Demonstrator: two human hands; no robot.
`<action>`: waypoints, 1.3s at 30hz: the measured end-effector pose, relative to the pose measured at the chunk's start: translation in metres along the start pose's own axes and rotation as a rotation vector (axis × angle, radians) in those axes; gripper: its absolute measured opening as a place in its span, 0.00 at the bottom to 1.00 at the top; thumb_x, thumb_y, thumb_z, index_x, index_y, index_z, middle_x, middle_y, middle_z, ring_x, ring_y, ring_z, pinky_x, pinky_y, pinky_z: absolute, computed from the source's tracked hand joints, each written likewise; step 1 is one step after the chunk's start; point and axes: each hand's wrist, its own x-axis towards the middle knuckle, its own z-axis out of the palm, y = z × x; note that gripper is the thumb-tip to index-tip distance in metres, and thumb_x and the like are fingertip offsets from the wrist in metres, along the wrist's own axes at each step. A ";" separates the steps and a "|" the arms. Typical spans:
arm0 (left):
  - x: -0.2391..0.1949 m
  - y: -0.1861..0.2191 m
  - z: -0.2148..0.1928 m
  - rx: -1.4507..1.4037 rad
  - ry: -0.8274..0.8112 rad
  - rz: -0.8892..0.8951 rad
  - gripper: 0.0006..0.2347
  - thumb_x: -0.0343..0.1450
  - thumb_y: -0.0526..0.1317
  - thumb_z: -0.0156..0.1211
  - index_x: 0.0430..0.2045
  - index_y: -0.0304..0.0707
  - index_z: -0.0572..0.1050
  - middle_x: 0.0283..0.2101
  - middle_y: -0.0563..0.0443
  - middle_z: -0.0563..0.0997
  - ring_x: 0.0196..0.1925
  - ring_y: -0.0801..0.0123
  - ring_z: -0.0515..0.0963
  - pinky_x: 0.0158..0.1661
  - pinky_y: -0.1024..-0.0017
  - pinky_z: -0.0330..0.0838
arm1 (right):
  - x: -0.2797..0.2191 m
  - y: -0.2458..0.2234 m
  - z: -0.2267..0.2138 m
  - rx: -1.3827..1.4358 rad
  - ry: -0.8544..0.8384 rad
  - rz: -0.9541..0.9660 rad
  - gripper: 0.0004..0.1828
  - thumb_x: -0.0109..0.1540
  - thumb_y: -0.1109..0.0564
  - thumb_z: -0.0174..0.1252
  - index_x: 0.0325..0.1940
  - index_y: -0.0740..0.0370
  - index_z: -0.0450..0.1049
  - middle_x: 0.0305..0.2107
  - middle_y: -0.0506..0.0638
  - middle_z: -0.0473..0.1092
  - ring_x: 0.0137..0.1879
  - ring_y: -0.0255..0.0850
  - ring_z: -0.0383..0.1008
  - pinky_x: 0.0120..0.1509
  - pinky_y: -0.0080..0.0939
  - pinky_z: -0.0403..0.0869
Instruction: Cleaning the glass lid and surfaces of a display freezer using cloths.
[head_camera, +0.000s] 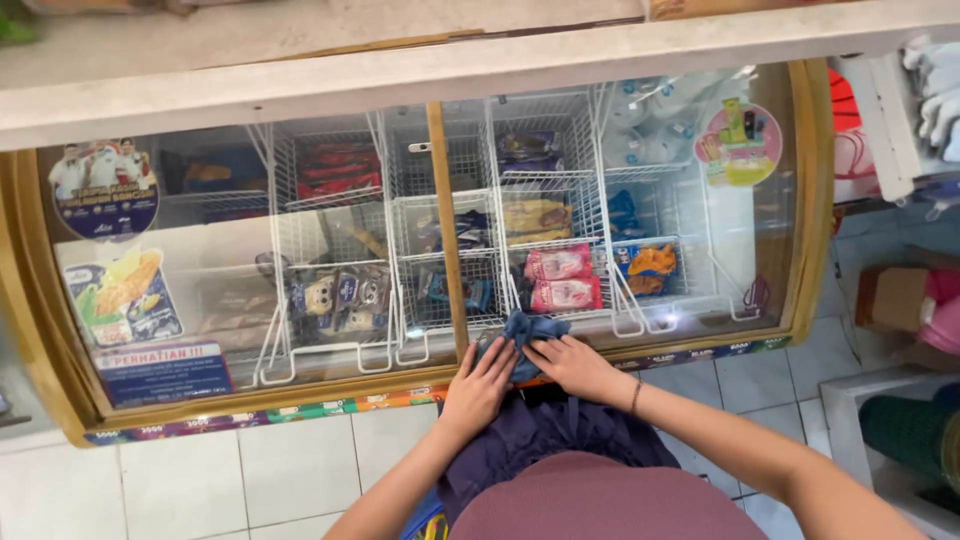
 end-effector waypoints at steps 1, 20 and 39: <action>0.003 0.004 0.001 -0.002 -0.003 0.010 0.24 0.69 0.38 0.56 0.63 0.33 0.69 0.71 0.45 0.66 0.77 0.56 0.56 0.70 0.43 0.49 | 0.003 0.001 -0.010 -0.002 0.002 0.010 0.30 0.59 0.58 0.52 0.66 0.66 0.68 0.52 0.55 0.68 0.53 0.46 0.71 0.56 0.47 0.70; 0.376 -0.054 0.007 0.231 0.386 -0.148 0.23 0.74 0.42 0.56 0.66 0.42 0.68 0.72 0.47 0.66 0.77 0.57 0.57 0.71 0.39 0.39 | 0.076 0.281 -0.142 -0.493 0.222 0.324 0.33 0.58 0.61 0.54 0.70 0.64 0.66 0.54 0.56 0.67 0.56 0.49 0.69 0.56 0.52 0.69; 0.334 0.186 0.113 0.131 0.102 -0.142 0.32 0.69 0.46 0.57 0.71 0.39 0.59 0.76 0.49 0.57 0.77 0.57 0.56 0.71 0.45 0.46 | -0.184 0.277 -0.134 -0.467 -0.041 0.177 0.33 0.59 0.58 0.50 0.71 0.63 0.64 0.53 0.49 0.67 0.52 0.40 0.70 0.52 0.43 0.68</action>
